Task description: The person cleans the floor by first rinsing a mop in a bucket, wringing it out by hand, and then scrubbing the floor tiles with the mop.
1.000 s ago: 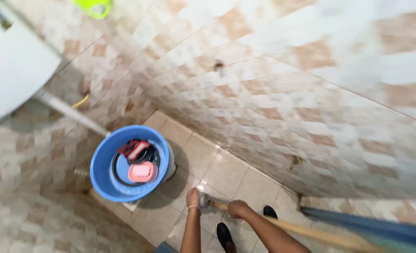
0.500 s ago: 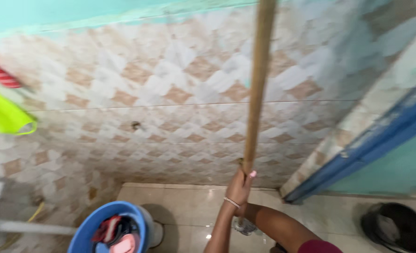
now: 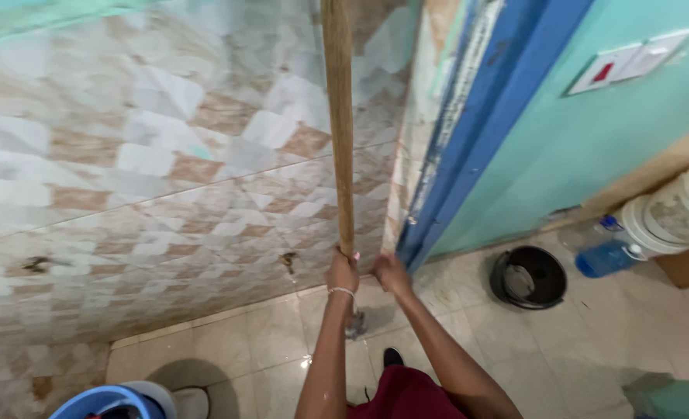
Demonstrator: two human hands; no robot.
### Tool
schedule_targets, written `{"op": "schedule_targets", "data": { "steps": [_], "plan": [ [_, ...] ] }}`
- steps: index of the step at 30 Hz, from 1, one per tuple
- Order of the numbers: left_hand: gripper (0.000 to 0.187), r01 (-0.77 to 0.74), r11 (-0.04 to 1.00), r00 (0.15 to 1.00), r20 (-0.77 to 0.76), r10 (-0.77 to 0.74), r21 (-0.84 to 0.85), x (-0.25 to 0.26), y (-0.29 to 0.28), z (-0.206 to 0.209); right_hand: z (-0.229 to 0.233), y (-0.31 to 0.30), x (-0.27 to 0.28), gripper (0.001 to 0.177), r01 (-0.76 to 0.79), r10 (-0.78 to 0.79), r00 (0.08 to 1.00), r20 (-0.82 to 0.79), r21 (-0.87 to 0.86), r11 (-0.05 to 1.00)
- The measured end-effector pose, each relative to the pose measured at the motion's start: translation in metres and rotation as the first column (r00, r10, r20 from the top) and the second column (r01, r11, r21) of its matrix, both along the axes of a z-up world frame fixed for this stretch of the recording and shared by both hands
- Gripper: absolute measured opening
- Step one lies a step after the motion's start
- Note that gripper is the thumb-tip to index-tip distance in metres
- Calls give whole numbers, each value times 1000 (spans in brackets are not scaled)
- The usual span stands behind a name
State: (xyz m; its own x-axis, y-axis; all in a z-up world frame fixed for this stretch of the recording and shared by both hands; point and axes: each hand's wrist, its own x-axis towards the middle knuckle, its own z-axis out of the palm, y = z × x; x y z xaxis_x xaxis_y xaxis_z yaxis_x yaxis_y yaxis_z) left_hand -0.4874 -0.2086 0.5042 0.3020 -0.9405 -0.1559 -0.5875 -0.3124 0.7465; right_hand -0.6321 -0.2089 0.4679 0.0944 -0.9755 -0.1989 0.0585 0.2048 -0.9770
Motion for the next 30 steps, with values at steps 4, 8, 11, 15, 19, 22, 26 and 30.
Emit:
{"op": "schedule_targets", "data": {
  "steps": [4, 8, 11, 15, 19, 22, 26, 30],
  "plan": [
    [37, 96, 994, 992, 71, -100, 61, -26, -45, -47, 110, -23, -43, 64, 141, -93, 987, 131, -432, 891],
    [33, 169, 985, 985, 50, -167, -29, -55, -81, -75, 154, -52, -30, 50, 47, -119, 986, -121, -478, 877],
    [37, 195, 978, 980, 67, -190, -78, -68, -91, -68, 129, -77, -22, 34, 35, -225, 857, -464, -384, 923],
    [55, 200, 972, 937, -264, -228, -126, -74, -96, -70, 77, -92, -17, 32, 171, -281, 774, -568, -240, 955],
    [61, 344, 854, 915, -65, -398, -390, -68, -102, -90, 22, -120, -15, 30, 106, -276, 777, -566, -314, 944],
    [58, 79, 933, 636, -703, -318, -351, -68, -92, -98, -22, -122, -8, 35, 181, -351, 791, -501, -357, 916],
    [53, -99, 995, 392, -918, 60, 23, -59, -76, -72, -37, -107, -5, 42, 359, -349, 931, 107, -101, 928],
    [68, -288, 956, 41, -997, 68, 54, -70, -37, -37, -28, -54, -23, 50, 352, -247, 588, 770, 31, 936]
  ]
}}
